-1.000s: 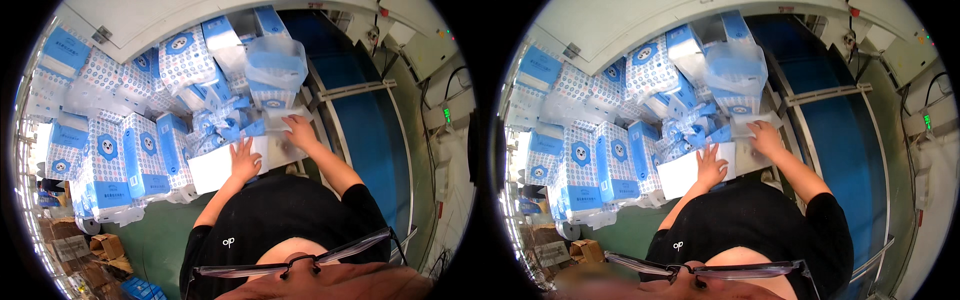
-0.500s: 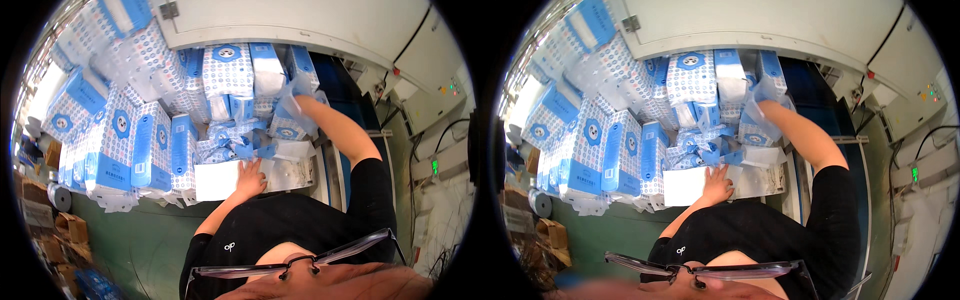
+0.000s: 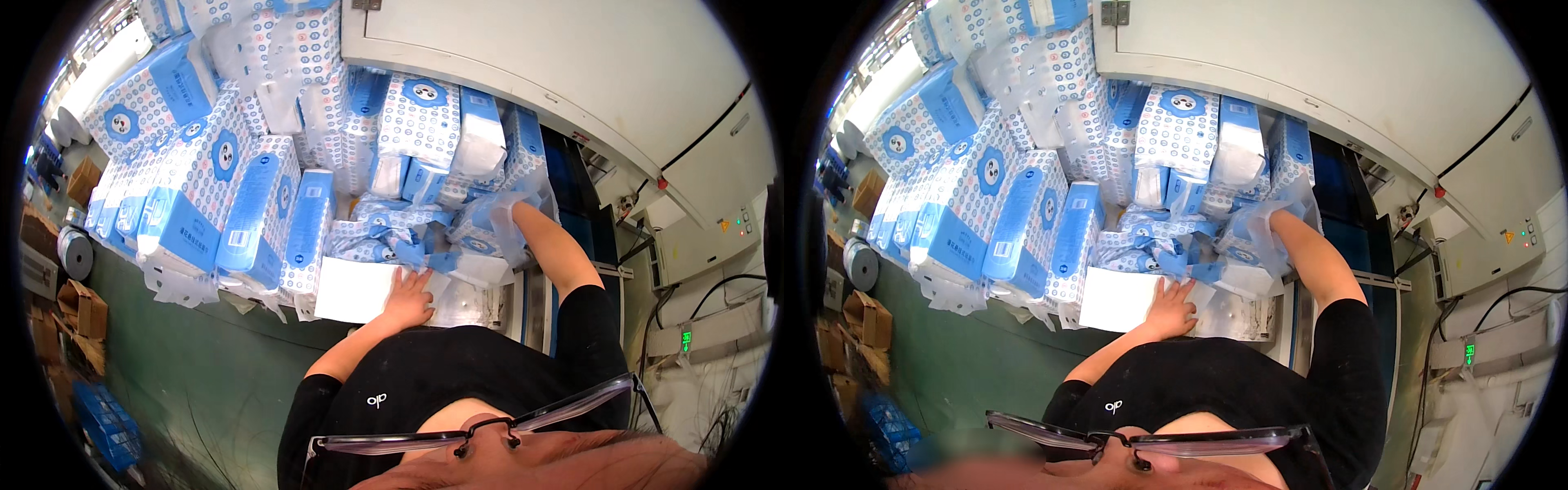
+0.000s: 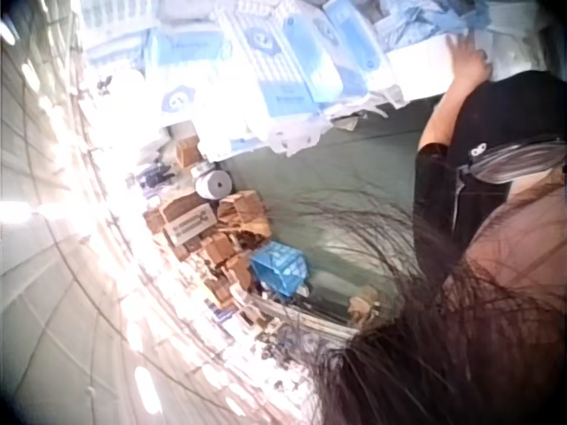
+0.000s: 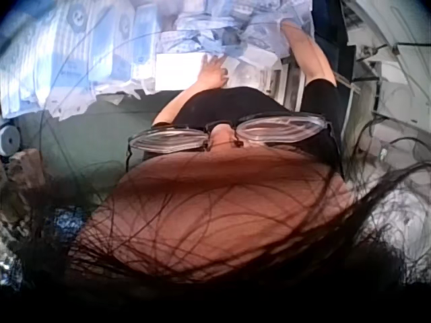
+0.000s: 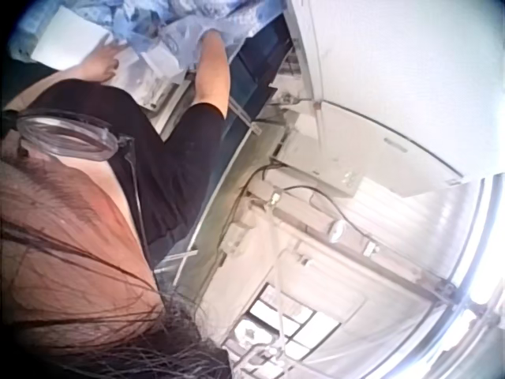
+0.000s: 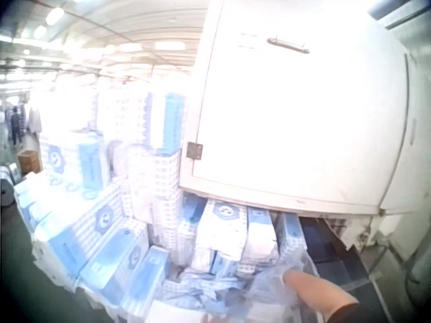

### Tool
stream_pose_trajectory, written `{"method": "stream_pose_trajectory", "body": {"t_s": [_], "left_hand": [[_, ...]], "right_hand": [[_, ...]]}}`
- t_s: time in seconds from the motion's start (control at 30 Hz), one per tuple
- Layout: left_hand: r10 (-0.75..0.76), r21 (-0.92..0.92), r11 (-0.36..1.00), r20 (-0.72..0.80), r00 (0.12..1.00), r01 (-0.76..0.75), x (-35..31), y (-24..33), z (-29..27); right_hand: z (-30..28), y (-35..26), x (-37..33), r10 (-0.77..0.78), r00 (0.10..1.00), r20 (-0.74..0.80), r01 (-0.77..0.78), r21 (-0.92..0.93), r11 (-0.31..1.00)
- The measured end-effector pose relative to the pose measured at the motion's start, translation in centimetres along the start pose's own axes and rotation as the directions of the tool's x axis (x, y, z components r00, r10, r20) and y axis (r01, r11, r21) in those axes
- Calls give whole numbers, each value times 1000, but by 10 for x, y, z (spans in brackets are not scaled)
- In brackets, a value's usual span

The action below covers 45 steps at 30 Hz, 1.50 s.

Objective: The person removes wrapped tissue packs from large plastic bundles, tears open the blue plastic packaging, and places the inner stacks of white tissues onto a blue conveyor belt.

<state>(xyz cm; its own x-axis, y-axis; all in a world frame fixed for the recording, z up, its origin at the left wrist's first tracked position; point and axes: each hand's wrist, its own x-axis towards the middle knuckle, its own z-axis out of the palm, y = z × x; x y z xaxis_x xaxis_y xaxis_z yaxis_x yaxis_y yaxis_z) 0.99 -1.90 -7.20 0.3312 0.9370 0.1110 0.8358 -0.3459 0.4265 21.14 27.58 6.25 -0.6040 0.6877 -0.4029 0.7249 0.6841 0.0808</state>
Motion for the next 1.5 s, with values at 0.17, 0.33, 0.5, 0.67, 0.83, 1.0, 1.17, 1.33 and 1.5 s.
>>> {"method": "stream_pose_trajectory", "body": {"t_s": [0.17,0.33,0.5,0.67,0.83,1.0,1.17,1.33,1.5], "left_hand": [[11,-8,1000,-16,1000,-11,0,-2,4],[21,-3,1000,-44,999,-22,-1,-1,4],[25,-3,1000,-60,998,-25,-1,-2,5],[21,-5,1000,-65,998,-21,-2,0,4],[22,-10,1000,-73,997,-23,-2,-1,4],[21,-11,1000,-70,997,-22,-3,0,4],[13,-15,1000,-57,998,-13,-3,-2,3],[27,-25,999,-91,995,-29,-7,-3,4],[23,-3,1000,-84,996,-23,-5,-2,4]], "right_hand": [[-3,-4,-1,-12,1000,5,12,-4,1000],[2,-9,-3,-28,1000,4,28,-14,999],[3,-10,-12,-37,999,-14,37,-25,999],[2,-7,-21,-42,999,-21,41,-37,998],[2,-5,-29,-42,999,-31,40,-60,997],[1,2,-41,-35,999,-41,31,-85,996],[19,-10,-53,-61,994,-88,50,-125,991],[32,-14,-66,-66,987,-145,44,-150,988],[19,-6,-65,-55,984,-168,29,-154,988]]}}
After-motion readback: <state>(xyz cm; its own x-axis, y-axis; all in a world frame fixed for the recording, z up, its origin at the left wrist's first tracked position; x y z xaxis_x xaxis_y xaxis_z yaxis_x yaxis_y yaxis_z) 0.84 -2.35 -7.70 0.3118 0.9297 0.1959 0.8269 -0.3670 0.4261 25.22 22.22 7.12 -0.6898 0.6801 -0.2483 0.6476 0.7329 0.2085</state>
